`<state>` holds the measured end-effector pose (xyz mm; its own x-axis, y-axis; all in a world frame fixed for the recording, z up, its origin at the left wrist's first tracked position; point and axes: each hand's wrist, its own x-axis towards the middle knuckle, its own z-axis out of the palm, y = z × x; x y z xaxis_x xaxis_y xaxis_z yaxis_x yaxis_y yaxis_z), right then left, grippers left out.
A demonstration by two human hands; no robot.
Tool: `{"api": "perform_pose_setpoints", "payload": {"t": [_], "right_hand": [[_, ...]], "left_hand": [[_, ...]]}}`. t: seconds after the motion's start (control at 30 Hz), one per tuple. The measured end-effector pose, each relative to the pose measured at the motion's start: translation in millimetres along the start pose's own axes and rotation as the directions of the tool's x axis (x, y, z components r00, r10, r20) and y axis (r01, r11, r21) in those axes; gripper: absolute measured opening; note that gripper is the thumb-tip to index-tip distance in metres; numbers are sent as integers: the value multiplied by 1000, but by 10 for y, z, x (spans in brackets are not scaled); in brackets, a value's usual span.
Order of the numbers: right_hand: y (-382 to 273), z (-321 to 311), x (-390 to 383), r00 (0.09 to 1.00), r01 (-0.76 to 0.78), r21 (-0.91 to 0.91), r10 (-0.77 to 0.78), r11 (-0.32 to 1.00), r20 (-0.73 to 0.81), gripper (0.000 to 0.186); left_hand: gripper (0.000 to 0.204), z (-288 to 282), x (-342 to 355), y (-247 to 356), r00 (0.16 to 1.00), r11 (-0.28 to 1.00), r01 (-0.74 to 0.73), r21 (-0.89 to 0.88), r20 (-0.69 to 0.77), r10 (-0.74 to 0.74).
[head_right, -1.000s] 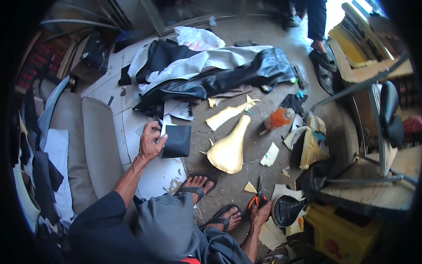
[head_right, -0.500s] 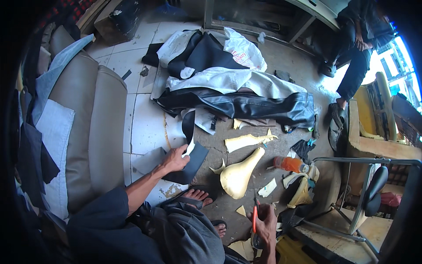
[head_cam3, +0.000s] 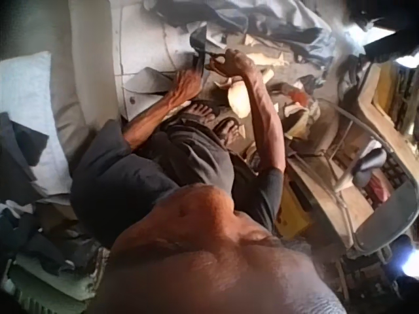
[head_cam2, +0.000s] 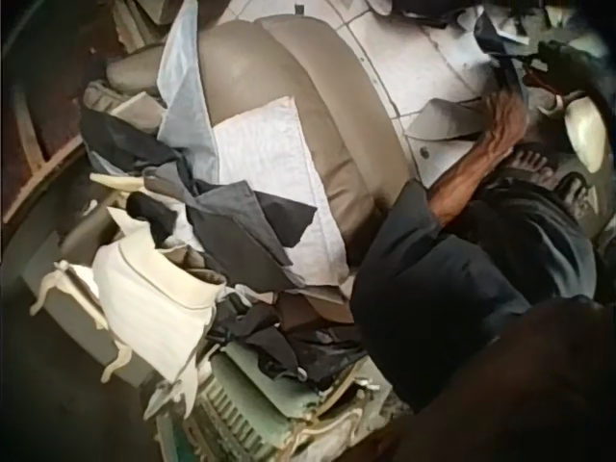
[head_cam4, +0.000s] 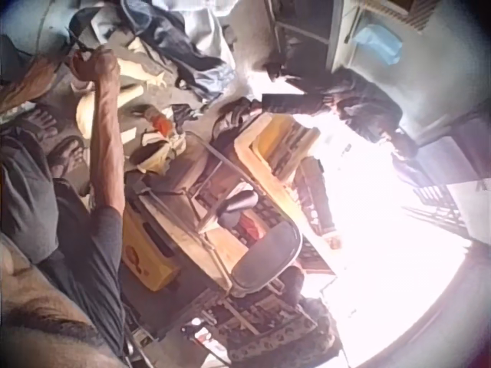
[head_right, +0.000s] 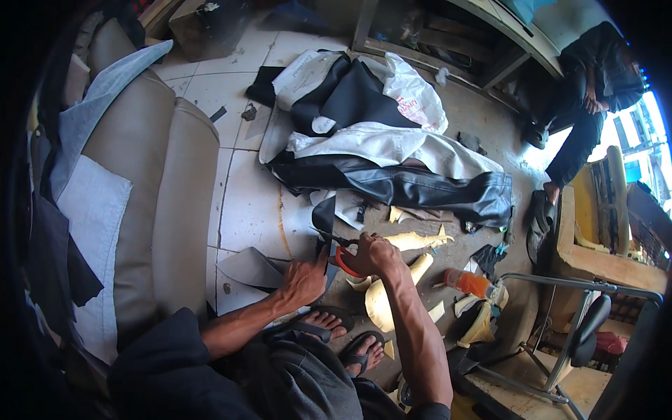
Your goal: The person trims foam from a bicycle saddle using shears, fits a new black vinyl cover over the foam, and secures the cover to the plastic saddle base using a staple gun.
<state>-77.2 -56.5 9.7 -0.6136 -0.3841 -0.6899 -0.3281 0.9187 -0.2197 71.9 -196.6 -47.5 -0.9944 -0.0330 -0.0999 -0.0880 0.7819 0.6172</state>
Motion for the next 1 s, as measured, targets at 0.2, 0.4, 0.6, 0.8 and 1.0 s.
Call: {"api": "perform_pose_setpoints", "payload": {"t": [0.2,0.4,0.6,0.8,1.0], "right_hand": [[-183,-246,172,981,100,-161,-70,982,183,90],[-166,97,345,987,137,-139,-147,981,-59,70],[-51,204,269,916,251,-7,-240,968,-321,62],[513,180,-477,917,114,26,-95,993,-388,49],[1378,1226,-1409,740,-244,324,391,914,-546,42]], "left_hand": [[56,-108,-141,-176,998,997,60,55,16,-61],[53,-111,-245,-131,1000,993,22,117,-23,-19],[46,-421,-297,-48,985,994,97,-42,150,-89],[37,-775,-147,91,992,991,4,-131,-123,-20],[58,-1111,313,975,844,874,-468,-129,-358,399]]}}
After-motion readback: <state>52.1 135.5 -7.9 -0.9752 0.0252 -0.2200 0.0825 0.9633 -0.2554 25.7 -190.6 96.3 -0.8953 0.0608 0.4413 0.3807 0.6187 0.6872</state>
